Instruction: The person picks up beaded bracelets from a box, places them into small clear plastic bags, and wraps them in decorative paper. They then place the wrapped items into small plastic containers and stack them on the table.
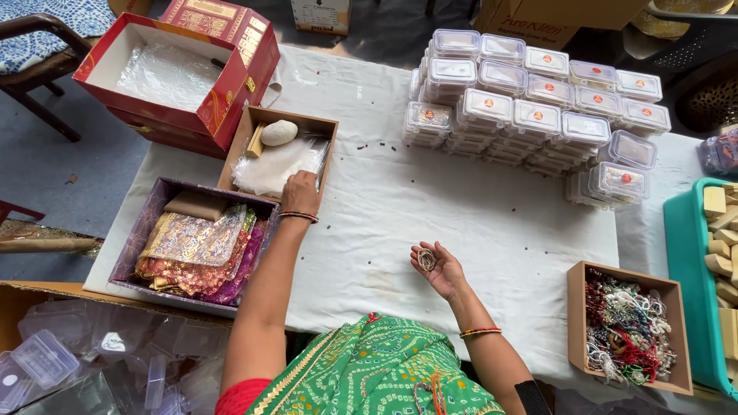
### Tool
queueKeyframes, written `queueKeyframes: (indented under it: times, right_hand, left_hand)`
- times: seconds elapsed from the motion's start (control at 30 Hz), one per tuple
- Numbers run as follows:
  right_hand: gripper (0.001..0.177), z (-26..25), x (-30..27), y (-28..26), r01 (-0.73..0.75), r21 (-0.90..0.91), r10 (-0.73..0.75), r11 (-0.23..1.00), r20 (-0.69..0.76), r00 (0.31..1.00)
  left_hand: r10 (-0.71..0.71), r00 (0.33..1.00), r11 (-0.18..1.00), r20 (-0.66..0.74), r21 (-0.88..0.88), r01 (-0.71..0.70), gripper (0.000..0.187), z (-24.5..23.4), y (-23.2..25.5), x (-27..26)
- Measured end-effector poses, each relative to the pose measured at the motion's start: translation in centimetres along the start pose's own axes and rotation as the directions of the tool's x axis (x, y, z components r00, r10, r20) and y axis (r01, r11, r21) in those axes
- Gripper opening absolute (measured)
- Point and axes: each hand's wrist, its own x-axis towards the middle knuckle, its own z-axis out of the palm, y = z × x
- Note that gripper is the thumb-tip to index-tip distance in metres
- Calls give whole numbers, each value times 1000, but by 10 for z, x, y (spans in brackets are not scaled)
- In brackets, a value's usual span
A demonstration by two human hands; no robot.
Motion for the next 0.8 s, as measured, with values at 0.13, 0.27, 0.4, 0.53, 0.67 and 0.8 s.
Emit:
queueKeyframes:
  times: [0.13,0.27,0.4,0.53,0.67,0.8]
  right_hand:
    - [49,-30,6,5,27,1,-27,1000,-57,998]
    - [44,-34,3,6,52,-5,-52,999,-67,996]
    - [42,-27,-3,4,60,-99,-68,993,-85,994]
    - [42,-32,0,4,42,-85,-47,996,-61,997]
    - [41,-31,0,4,50,-102,-56,994,-56,997]
    - [39,-31,-1,4,51,-103,-57,993,-60,997]
  left_hand:
    - [97,990,983,-99,164,-80,22,13,-30,11]
    - [83,986,970,-148,240,-46,22,16,-39,18]
    - [16,990,940,-138,341,32,14,34,-52,24]
    - [-30,993,912,-110,404,73,9,40,-55,27]
    - [-74,991,893,-107,436,114,9,42,-57,26]
    - [-55,995,895,-86,438,87,7,31,-43,21]
